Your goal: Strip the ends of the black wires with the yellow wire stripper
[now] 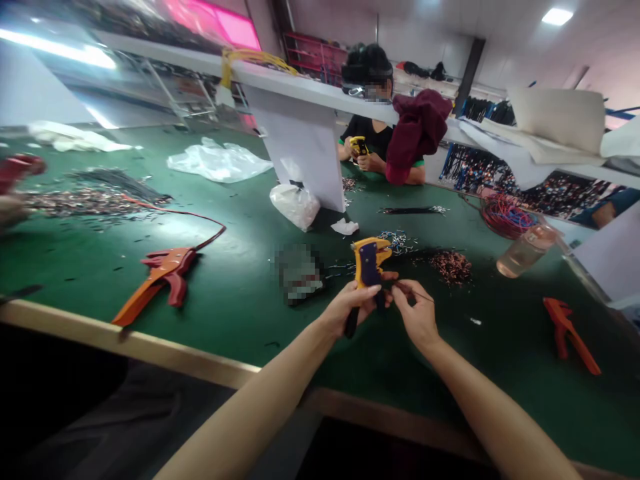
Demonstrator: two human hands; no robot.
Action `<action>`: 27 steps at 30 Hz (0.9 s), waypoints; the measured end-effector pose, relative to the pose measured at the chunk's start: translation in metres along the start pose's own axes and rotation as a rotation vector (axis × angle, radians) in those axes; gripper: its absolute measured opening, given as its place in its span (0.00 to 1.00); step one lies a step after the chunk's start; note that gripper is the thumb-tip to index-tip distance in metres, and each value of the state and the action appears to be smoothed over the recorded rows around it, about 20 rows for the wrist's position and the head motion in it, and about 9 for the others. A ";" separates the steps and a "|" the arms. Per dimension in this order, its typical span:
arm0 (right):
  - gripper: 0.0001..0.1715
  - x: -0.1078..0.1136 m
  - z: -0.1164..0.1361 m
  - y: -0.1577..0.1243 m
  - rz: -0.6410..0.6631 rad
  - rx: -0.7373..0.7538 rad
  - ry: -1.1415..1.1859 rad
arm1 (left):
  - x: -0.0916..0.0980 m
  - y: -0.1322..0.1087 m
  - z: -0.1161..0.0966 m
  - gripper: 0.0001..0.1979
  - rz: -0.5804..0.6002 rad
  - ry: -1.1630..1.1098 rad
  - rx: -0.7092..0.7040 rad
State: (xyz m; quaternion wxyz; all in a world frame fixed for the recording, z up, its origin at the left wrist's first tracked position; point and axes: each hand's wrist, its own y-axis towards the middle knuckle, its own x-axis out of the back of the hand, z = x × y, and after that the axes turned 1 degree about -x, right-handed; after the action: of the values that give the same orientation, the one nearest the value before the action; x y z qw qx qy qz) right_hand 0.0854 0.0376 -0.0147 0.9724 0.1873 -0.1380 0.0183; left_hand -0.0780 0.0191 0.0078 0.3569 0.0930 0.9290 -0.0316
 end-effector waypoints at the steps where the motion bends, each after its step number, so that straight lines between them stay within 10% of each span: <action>1: 0.17 0.001 -0.001 -0.003 0.068 0.042 -0.071 | 0.002 -0.001 -0.005 0.22 -0.024 -0.025 -0.036; 7: 0.38 -0.015 0.006 -0.050 0.791 0.368 -0.493 | 0.014 -0.009 -0.037 0.13 -0.211 -0.120 -0.339; 11: 0.42 -0.033 0.008 -0.060 1.048 0.532 -0.496 | 0.020 -0.011 -0.045 0.11 -0.265 -0.149 -0.418; 20: 0.34 0.049 -0.034 0.043 0.759 0.218 -0.866 | 0.023 -0.005 -0.034 0.14 -0.270 -0.102 -0.360; 23: 0.32 0.078 -0.028 0.029 0.658 0.269 -0.835 | 0.021 -0.005 -0.033 0.16 -0.252 -0.116 -0.346; 27: 0.36 0.084 -0.019 -0.023 0.940 0.350 -0.602 | 0.020 -0.006 -0.032 0.16 -0.263 -0.111 -0.329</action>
State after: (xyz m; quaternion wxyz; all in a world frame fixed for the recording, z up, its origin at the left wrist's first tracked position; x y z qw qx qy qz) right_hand 0.1730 0.0221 -0.0172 0.7324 0.2608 -0.4715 0.4162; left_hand -0.1151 0.0206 0.0181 0.4109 -0.0906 0.9046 0.0691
